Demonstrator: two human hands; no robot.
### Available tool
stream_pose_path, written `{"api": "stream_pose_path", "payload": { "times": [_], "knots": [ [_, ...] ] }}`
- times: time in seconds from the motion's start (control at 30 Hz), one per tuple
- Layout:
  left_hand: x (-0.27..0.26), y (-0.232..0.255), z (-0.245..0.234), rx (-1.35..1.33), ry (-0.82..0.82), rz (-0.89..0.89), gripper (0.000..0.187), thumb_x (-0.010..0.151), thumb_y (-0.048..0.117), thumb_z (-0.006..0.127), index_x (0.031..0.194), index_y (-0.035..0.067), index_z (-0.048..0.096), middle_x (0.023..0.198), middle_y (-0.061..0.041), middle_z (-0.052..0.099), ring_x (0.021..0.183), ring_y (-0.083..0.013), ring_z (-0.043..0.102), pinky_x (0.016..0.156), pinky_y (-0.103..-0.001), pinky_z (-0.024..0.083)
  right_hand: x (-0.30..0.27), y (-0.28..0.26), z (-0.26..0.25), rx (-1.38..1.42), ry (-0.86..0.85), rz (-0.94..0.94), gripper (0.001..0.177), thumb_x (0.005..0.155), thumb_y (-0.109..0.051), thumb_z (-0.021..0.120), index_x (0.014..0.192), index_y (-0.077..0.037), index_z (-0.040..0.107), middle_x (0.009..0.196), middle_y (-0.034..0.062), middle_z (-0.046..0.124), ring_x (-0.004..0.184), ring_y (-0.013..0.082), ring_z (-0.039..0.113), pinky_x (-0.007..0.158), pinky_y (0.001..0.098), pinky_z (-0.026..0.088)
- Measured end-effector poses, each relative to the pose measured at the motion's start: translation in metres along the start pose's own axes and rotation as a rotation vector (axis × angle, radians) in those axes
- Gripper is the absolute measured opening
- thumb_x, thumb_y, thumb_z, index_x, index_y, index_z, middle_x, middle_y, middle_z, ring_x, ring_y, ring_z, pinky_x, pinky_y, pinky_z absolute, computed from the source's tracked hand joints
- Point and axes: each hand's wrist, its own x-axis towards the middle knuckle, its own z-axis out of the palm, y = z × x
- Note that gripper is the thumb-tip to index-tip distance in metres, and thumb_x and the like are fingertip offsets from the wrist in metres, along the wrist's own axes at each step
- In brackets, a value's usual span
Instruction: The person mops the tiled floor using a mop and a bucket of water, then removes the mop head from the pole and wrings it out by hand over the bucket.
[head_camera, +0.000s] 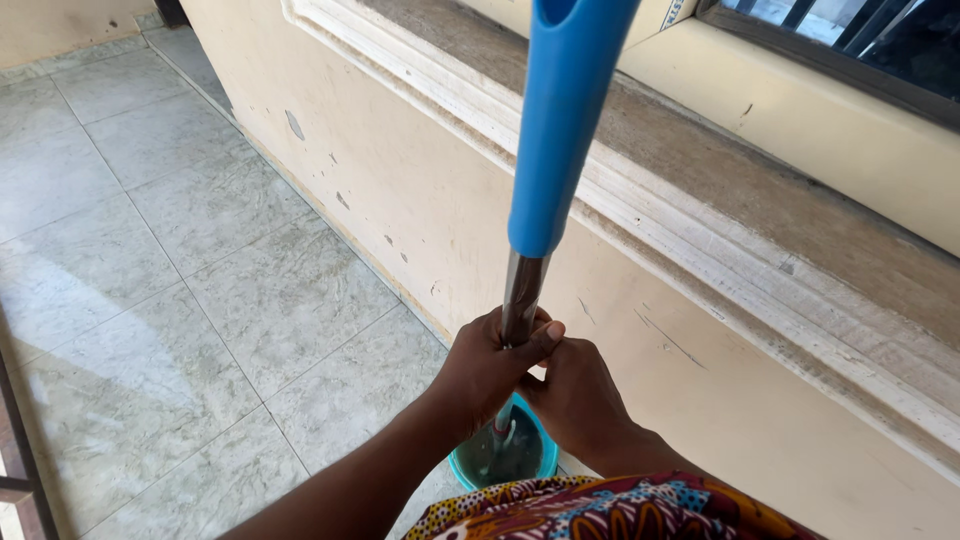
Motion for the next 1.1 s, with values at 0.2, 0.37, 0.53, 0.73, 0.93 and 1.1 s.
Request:
{"api": "stream_pose_path", "payload": {
  "times": [0.2, 0.37, 0.53, 0.73, 0.93, 1.1],
  "knots": [
    [0.006, 0.043, 0.011, 0.065, 0.104, 0.175, 0.038, 0.089, 0.037, 0.076, 0.092, 0.000, 0.070, 0.075, -0.007, 0.069, 0.071, -0.0124, 0.066, 0.066, -0.029, 0.056, 0.014, -0.017, -0.023, -0.017, 0.185, -0.117, 0.018, 0.081, -0.006, 0.076, 0.099, -0.003, 0.077, 0.090, 0.0177, 0.079, 0.089, 0.0315, 0.079, 0.071, 0.0405, 0.061],
    [0.020, 0.057, 0.010, -0.011, 0.111, 0.212, 0.036, 0.088, 0.035, 0.076, 0.095, 0.001, 0.069, 0.075, -0.006, 0.068, 0.068, -0.0116, 0.066, 0.063, -0.029, 0.057, 0.033, -0.030, -0.038, 0.006, 0.256, -0.169, 0.023, 0.079, -0.006, 0.078, 0.100, -0.001, 0.071, 0.092, 0.0157, 0.078, 0.090, 0.0303, 0.078, 0.073, 0.0390, 0.061],
    [0.029, 0.007, 0.007, -0.068, 0.068, 0.126, 0.033, 0.089, 0.031, 0.077, 0.098, 0.000, 0.069, 0.079, -0.006, 0.069, 0.071, -0.0119, 0.065, 0.064, -0.029, 0.055, 0.023, -0.005, -0.010, -0.080, 0.094, -0.076, 0.019, 0.078, -0.008, 0.080, 0.096, -0.004, 0.076, 0.087, 0.0161, 0.078, 0.084, 0.0312, 0.077, 0.073, 0.0400, 0.060],
    [0.021, 0.004, 0.002, -0.011, -0.014, 0.010, 0.034, 0.090, 0.033, 0.076, 0.096, 0.000, 0.071, 0.078, -0.004, 0.070, 0.072, -0.0130, 0.066, 0.065, -0.031, 0.055, 0.012, -0.003, -0.006, -0.004, 0.073, 0.082, 0.018, 0.080, -0.009, 0.078, 0.097, -0.004, 0.076, 0.083, 0.0157, 0.078, 0.081, 0.0293, 0.078, 0.069, 0.0405, 0.059],
    [0.027, 0.051, 0.010, 0.071, 0.050, 0.122, 0.034, 0.089, 0.032, 0.077, 0.092, 0.000, 0.070, 0.075, -0.005, 0.070, 0.071, -0.0121, 0.068, 0.066, -0.030, 0.057, 0.026, -0.021, -0.031, -0.011, 0.255, -0.010, 0.016, 0.080, -0.008, 0.078, 0.092, 0.000, 0.073, 0.084, 0.0150, 0.078, 0.080, 0.0278, 0.079, 0.067, 0.0378, 0.061],
    [0.047, 0.024, 0.009, -0.068, -0.029, 0.150, 0.031, 0.090, 0.027, 0.078, 0.096, -0.002, 0.068, 0.075, -0.007, 0.067, 0.071, -0.0152, 0.065, 0.067, -0.033, 0.056, 0.028, -0.013, -0.025, -0.008, 0.241, -0.042, 0.018, 0.081, -0.008, 0.077, 0.096, 0.001, 0.072, 0.087, 0.0160, 0.078, 0.080, 0.0296, 0.078, 0.067, 0.0383, 0.060]
  ]
}}
